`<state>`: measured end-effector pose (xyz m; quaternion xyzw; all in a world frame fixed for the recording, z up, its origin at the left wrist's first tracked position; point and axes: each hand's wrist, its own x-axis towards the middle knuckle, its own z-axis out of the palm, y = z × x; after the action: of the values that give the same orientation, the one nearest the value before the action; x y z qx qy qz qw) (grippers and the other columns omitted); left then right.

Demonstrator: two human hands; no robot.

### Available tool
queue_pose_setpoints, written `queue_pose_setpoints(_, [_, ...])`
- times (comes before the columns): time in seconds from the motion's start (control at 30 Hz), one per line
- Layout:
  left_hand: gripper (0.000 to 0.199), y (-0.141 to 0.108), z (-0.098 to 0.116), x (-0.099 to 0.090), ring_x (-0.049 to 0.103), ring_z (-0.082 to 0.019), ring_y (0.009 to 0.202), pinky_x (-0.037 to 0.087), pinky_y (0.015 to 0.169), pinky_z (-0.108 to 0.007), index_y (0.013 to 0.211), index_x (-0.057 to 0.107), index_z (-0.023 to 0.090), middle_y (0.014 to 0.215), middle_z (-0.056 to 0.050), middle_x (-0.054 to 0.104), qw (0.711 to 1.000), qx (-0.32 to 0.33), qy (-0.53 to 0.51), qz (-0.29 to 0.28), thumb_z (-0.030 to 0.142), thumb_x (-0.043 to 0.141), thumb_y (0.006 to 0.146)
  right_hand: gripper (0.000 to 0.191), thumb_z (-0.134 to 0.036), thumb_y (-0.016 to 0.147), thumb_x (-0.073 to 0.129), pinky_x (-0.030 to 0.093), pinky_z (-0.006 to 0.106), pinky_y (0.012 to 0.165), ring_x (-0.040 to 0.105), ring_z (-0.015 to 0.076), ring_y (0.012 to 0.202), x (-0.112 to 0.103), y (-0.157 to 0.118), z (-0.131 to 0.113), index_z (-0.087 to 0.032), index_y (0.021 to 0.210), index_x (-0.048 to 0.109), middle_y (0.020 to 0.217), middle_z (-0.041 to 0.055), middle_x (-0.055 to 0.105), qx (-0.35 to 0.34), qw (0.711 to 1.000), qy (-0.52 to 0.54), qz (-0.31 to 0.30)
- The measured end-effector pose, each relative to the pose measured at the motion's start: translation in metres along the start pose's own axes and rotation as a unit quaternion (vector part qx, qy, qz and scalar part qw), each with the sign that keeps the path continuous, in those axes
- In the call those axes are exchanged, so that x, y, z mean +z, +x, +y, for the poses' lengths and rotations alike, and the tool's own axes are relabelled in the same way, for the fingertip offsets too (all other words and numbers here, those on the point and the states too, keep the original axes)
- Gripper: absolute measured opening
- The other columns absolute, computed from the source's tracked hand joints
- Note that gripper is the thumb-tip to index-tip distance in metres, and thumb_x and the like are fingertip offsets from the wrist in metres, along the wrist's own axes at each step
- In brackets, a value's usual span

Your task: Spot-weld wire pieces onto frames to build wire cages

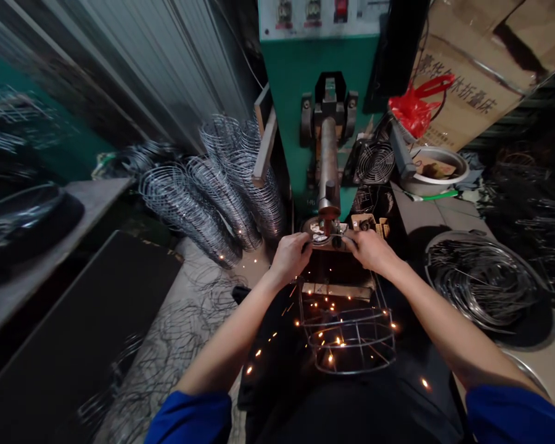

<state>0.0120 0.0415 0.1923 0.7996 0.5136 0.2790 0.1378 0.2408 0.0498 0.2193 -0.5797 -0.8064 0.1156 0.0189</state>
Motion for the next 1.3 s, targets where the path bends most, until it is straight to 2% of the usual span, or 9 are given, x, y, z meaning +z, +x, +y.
queue_pose_setpoints(0.37, [0.017,-0.002,0.007,-0.005,0.054,-0.014,0.063,0.038,0.063,-0.024,0.068,0.057,0.017,0.067,-0.002,0.059,1.000,-0.018,-0.011,0.008,0.016,0.054,0.085,0.030,-0.037,0.099,0.046,0.038,0.025,0.057,0.058,0.0170,0.055,0.004,-0.007,0.005,-0.018,0.096,0.069,0.067,0.0028,0.062,0.010,0.982,0.188,0.022])
queue_pose_setpoints(0.5, [0.019,-0.027,0.010,-0.003,0.057,-0.013,0.063,0.044,0.064,-0.024,0.088,0.066,0.017,0.071,-0.001,0.062,0.975,-0.096,-0.201,0.027,0.035,0.061,0.088,0.046,-0.056,0.094,0.051,0.036,0.024,0.053,0.050,0.0146,0.052,0.000,-0.039,0.008,-0.018,0.072,0.064,0.053,-0.0019,0.049,0.006,0.955,0.284,0.081])
queue_pose_setpoints(0.57, [0.048,-0.054,0.009,0.011,0.062,-0.014,0.069,0.049,0.067,-0.027,0.117,0.060,0.020,0.089,-0.003,0.067,0.901,-0.181,-0.394,0.017,0.051,0.067,0.081,0.048,-0.059,0.093,0.053,0.036,0.024,0.054,0.048,0.0127,0.054,-0.008,-0.064,0.004,-0.018,0.069,0.063,0.056,-0.0025,0.050,-0.014,0.944,0.293,0.149])
queue_pose_setpoints(0.67, [0.089,-0.106,0.017,0.045,0.069,-0.023,0.090,0.053,0.076,-0.035,0.138,0.040,0.026,0.118,-0.013,0.064,0.717,-0.301,-0.627,-0.043,0.075,0.066,0.068,0.038,-0.053,0.095,0.057,0.041,0.024,0.060,0.052,0.0125,0.060,-0.023,-0.098,-0.008,-0.019,0.080,0.069,0.066,-0.0013,0.059,-0.040,0.923,0.278,0.262])
queue_pose_setpoints(0.8, [0.088,-0.154,0.048,0.079,0.068,-0.025,0.094,0.053,0.077,-0.037,0.131,0.047,0.022,0.127,-0.019,0.061,0.557,-0.366,-0.735,-0.129,0.068,0.076,0.062,0.031,-0.052,0.092,0.063,0.049,0.028,0.070,0.060,0.0159,0.069,-0.028,-0.127,-0.005,-0.022,0.091,0.071,0.076,0.0017,0.065,-0.027,0.905,0.277,0.321])
queue_pose_setpoints(0.9, [0.065,-0.156,0.064,0.088,0.065,-0.014,0.073,0.051,0.069,-0.027,0.119,0.055,0.017,0.111,-0.012,0.067,0.571,-0.379,-0.725,-0.074,0.041,0.082,0.065,0.042,-0.057,0.089,0.063,0.052,0.035,0.083,0.065,0.0226,0.086,0.002,-0.157,0.047,-0.023,0.113,0.069,0.095,0.0066,0.069,0.039,0.910,0.293,0.289])
queue_pose_setpoints(1.0, [0.059,-0.149,0.059,0.092,0.058,-0.008,0.059,0.050,0.063,-0.024,0.112,0.055,0.018,0.090,-0.002,0.066,0.617,-0.393,-0.681,-0.011,0.030,0.084,0.062,0.043,-0.055,0.092,0.052,0.051,0.043,0.088,0.066,0.0315,0.096,0.067,-0.215,0.137,-0.018,0.108,0.069,0.103,0.0143,0.070,0.271,0.904,0.193,0.269])
queue_pose_setpoints(1.1, [0.062,-0.144,0.047,0.097,0.056,-0.007,0.059,0.049,0.058,-0.021,0.109,0.054,0.020,0.084,0.002,0.063,0.674,-0.411,-0.614,0.030,0.028,0.087,0.058,0.042,-0.044,0.092,0.045,0.052,0.050,0.083,0.066,0.0395,0.098,0.142,-0.292,0.212,-0.013,0.111,0.067,0.104,0.0233,0.069,0.546,0.832,0.080,0.054])
queue_pose_setpoints(1.3, [0.054,-0.138,0.045,0.099,0.052,-0.006,0.062,0.047,0.056,-0.016,0.100,0.053,0.020,0.083,0.004,0.059,0.793,-0.369,-0.483,0.042,0.028,0.088,0.060,0.031,-0.033,0.085,0.055,0.055,0.043,0.074,0.069,0.0354,0.089,0.232,-0.358,0.242,-0.011,0.100,0.071,0.093,0.0214,0.071,0.622,0.778,0.081,-0.030])
